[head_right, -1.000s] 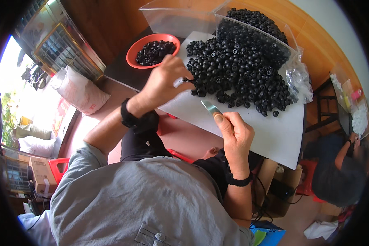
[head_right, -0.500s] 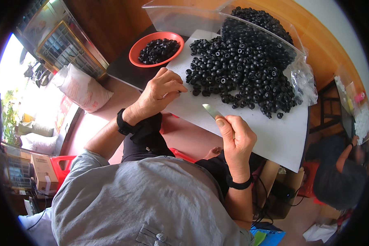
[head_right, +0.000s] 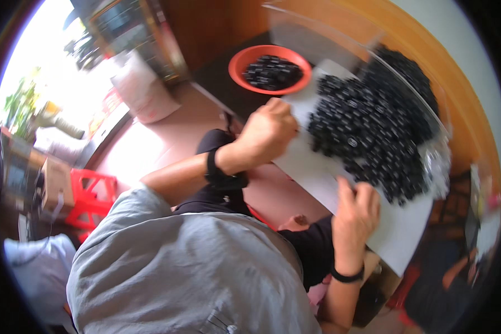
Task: Sorting and processing small black components or fruit-like objects on a table.
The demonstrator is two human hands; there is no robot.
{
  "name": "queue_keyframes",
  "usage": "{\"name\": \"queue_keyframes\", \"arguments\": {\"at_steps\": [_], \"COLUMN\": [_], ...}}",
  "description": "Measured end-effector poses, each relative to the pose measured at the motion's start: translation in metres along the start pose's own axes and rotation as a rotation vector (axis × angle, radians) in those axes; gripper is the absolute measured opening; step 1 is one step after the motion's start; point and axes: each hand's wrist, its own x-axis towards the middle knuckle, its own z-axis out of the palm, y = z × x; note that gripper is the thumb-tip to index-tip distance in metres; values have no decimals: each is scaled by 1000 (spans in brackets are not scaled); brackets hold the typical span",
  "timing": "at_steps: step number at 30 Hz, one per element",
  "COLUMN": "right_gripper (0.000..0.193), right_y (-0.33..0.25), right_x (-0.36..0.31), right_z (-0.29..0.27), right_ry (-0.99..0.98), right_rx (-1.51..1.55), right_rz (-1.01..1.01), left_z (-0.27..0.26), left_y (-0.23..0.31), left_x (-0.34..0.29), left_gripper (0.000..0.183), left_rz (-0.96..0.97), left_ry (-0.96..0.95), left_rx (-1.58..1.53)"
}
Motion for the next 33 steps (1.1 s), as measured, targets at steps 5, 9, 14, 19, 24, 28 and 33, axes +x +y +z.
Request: {"name": "queue_keyframes", "arguments": {"at_steps": [5, 9, 14, 19, 24, 28, 33], "right_gripper": [30, 24, 15, 11, 15, 23, 30], "right_y": [17, 5, 2, 5, -9, -2, -1], "right_x": [-4, 6, 7, 24, 26, 16, 18], "right_z": [-30, -20, -16, -18, -10, -5, -6], "right_ry": [-112, -127, -125, -85, -49, -10, 2], "right_rx": [13, 70, 32, 362, 569, 638, 855], "right_rz": [44, 24, 6, 157, 289, 406, 563], "left_z": [-4, -6, -4, -7, 5, -20, -26], "left_y": [11, 12, 8, 2, -3, 15, 35], "left_x": [9, 9, 14, 10, 15, 11, 13], "left_gripper": [11, 13, 13, 15, 11, 17, 17], "left_rz": [28, 19, 54, 14, -52, -301, -748], "left_ry": [-88, -97, -113, -146, -123, -203, -443], "left_rx": [87, 170, 139, 157, 43, -845, -1347]}}
